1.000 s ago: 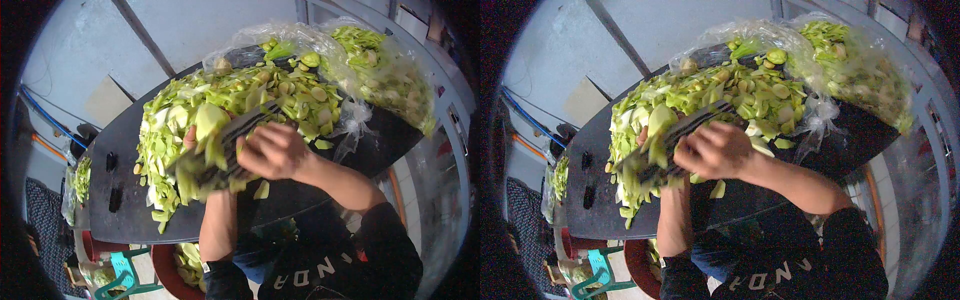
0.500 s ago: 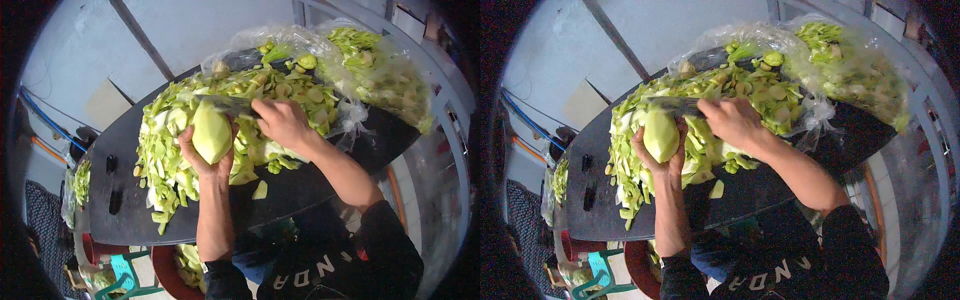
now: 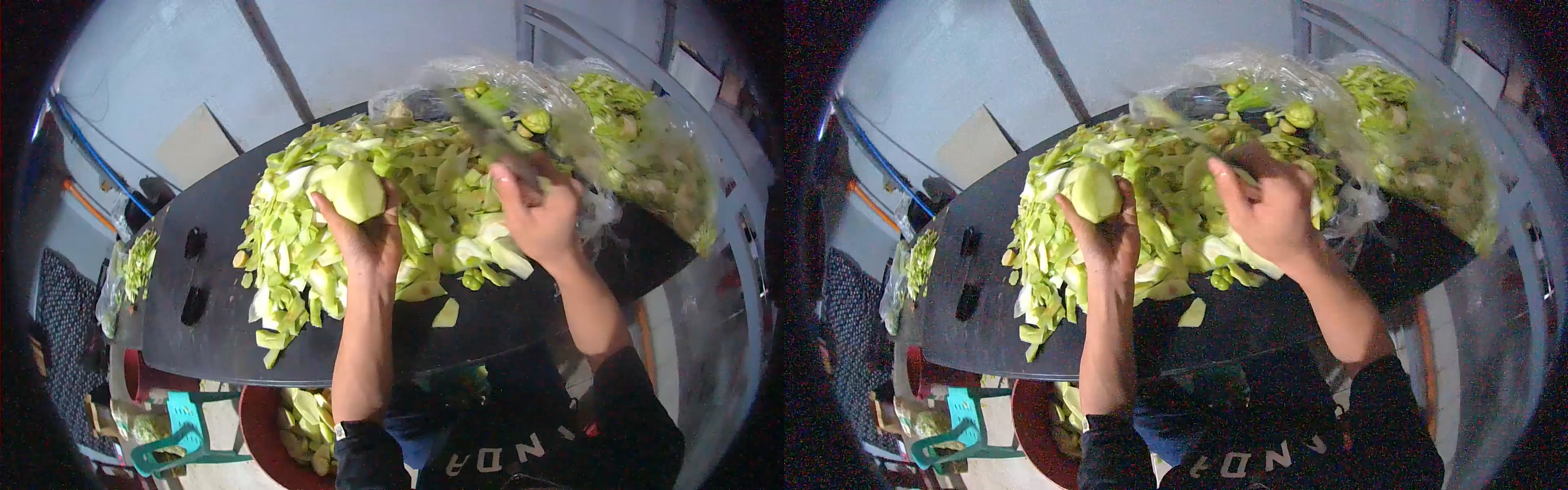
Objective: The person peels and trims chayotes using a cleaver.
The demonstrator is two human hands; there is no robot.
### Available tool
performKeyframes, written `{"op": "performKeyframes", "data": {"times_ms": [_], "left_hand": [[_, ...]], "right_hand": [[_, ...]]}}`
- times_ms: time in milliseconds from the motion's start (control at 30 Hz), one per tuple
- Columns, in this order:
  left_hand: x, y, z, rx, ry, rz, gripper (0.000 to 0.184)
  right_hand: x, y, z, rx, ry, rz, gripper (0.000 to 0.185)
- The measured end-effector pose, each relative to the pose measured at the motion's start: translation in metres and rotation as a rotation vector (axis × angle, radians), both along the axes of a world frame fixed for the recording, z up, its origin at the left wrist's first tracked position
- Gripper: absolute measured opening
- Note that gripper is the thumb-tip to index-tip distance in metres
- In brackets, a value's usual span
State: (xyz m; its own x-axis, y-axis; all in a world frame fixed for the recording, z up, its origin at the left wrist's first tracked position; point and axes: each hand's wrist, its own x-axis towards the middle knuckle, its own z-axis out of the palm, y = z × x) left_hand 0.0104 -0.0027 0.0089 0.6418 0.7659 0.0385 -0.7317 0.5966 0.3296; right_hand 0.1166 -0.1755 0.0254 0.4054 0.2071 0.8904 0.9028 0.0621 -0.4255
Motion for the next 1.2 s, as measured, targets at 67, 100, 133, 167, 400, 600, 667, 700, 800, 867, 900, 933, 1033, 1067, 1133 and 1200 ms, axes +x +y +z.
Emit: {"op": "performKeyframes", "data": {"times_ms": [67,100,133,167,400,600,667,700,800,867,900,933,1033,1067,1133,1200], "left_hand": [[0.0,0.0,0.003,-0.003,0.056,0.064,0.058],[-0.002,-0.001,-0.002,-0.011,0.061,0.061,0.058],[-0.003,0.001,-0.007,-0.03,0.082,0.027,0.058],[0.0,0.005,-0.005,-0.031,0.091,-0.011,0.059],[-0.002,0.012,-0.011,0.218,0.123,-0.056,0.063],[-0.001,0.02,-0.022,0.481,-0.013,-0.208,0.065],[-0.001,0.021,-0.022,0.493,-0.059,-0.229,0.063],[-0.002,0.021,-0.021,0.504,-0.105,-0.245,0.063],[-0.006,0.018,-0.017,0.522,-0.092,-0.234,0.068],[-0.009,0.014,-0.016,0.545,-0.081,-0.239,0.071],[-0.009,0.012,-0.015,0.572,-0.074,-0.245,0.075],[-0.008,0.012,-0.013,0.574,-0.074,-0.253,0.075],[-0.012,0.012,-0.008,0.583,-0.054,-0.239,0.076],[-0.015,0.012,-0.005,0.588,-0.033,-0.251,0.075],[-0.019,0.016,-0.004,0.591,-0.008,-0.263,0.073],[-0.021,0.02,-0.001,0.705,-0.005,-0.251,0.074]], "right_hand": [[0.009,0.005,0.008,-0.051,0.054,0.008,0.012],[0.016,0.005,0.004,-0.06,0.058,0.005,0.012],[0.026,0.006,-0.003,-0.325,0.071,-0.141,0.014],[0.035,0.008,-0.003,-0.571,0.077,-0.292,0.017],[0.01,-0.002,0.009,-0.422,0.379,-0.014,0.024],[-0.016,0.006,-0.005,-0.403,0.385,0.263,0.02],[-0.019,0.005,-0.003,-0.316,0.428,0.293,0.02],[-0.019,0.004,-0.002,-0.232,0.467,0.326,0.02],[-0.023,0.0,0.006,-0.174,0.505,0.354,0.023],[-0.024,0.004,0.003,-0.2,0.479,0.34,0.026],[-0.02,0.008,-0.001,-0.302,0.398,0.333,0.025],[-0.019,0.005,-0.001,-0.336,0.409,0.317,0.025],[-0.023,0.003,0.0,-0.297,0.377,0.33,0.025],[-0.023,0.004,0.0,-0.218,0.333,0.357,0.025],[-0.028,-0.002,0.006,-0.267,0.386,0.396,0.02],[-0.026,-0.004,0.002,-0.319,0.44,0.434,0.014]]}}
